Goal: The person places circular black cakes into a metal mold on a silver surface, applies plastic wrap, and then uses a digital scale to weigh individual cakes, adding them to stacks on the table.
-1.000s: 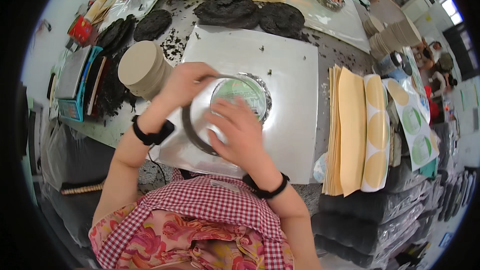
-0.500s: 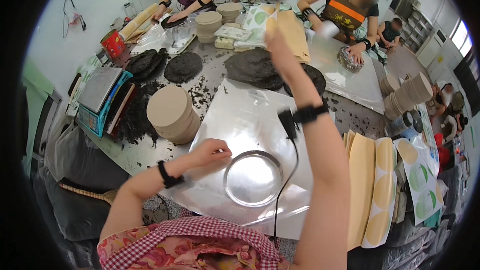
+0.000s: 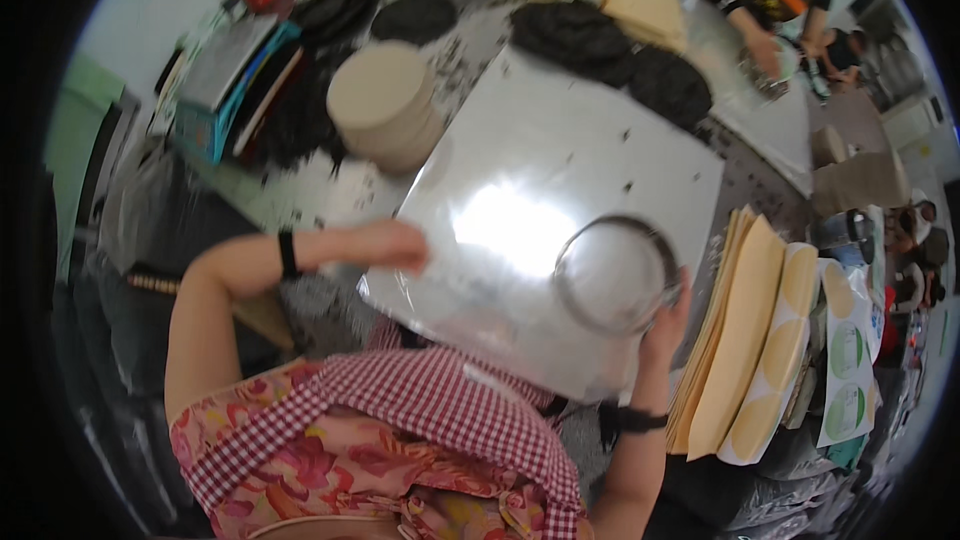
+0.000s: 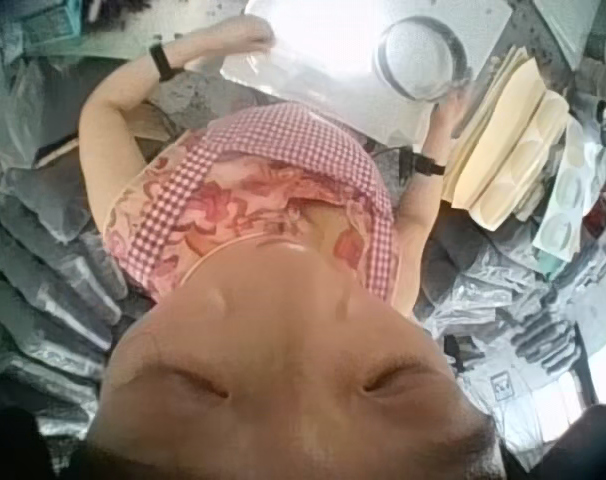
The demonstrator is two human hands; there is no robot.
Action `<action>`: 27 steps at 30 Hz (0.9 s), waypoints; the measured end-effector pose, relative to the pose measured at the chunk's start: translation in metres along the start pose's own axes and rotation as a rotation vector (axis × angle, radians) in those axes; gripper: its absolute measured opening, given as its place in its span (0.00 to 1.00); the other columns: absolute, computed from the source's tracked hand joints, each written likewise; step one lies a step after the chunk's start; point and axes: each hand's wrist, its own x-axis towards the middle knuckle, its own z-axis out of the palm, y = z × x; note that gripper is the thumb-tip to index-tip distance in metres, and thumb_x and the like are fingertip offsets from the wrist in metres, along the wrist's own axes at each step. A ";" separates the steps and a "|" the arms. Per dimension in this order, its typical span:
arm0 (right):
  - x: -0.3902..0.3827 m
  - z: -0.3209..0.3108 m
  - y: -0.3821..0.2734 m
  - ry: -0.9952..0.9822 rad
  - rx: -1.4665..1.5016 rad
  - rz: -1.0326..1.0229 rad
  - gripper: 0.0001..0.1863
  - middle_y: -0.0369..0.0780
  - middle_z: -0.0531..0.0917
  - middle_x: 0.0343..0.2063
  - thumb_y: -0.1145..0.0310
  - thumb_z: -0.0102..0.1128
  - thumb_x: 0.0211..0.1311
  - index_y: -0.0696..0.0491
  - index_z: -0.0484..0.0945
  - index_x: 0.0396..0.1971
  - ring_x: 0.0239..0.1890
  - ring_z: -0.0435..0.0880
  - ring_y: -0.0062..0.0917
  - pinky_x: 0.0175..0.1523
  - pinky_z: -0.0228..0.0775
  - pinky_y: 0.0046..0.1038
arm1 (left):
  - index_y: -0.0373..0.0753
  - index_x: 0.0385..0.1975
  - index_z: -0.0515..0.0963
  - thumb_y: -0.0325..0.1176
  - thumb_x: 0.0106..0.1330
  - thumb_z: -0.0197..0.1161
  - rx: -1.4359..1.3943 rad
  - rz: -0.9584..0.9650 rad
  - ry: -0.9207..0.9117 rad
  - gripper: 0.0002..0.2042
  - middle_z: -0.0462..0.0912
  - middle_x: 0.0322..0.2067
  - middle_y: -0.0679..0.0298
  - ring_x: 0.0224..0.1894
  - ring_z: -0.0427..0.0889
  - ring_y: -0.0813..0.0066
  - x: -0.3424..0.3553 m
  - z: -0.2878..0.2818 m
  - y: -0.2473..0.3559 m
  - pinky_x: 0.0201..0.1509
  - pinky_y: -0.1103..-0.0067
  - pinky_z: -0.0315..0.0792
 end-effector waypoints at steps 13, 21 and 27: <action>-0.003 0.008 0.010 0.025 0.159 0.138 0.37 0.41 0.69 0.56 0.84 0.37 0.42 0.56 0.61 0.61 0.57 0.68 0.29 0.62 0.57 0.26 | 0.43 0.29 0.76 0.34 0.51 0.67 -0.136 -0.190 -0.196 0.09 0.75 0.40 0.64 0.45 0.73 0.66 -0.014 -0.007 0.012 0.46 0.72 0.68; 0.000 -0.002 0.025 0.020 0.204 0.102 0.38 0.41 0.68 0.56 0.83 0.36 0.44 0.56 0.58 0.63 0.57 0.69 0.29 0.61 0.60 0.28 | 0.44 0.27 0.76 0.35 0.50 0.67 0.040 0.059 -0.101 0.08 0.74 0.40 0.63 0.45 0.73 0.65 -0.016 -0.030 0.035 0.47 0.73 0.66; -0.016 0.003 -0.015 0.074 0.326 0.126 0.40 0.44 0.69 0.56 0.86 0.37 0.39 0.56 0.59 0.62 0.59 0.68 0.32 0.63 0.61 0.31 | 0.43 0.26 0.77 0.39 0.55 0.66 -0.071 -0.037 -0.049 0.08 0.74 0.27 0.70 0.38 0.72 0.72 -0.020 -0.003 0.012 0.45 0.75 0.64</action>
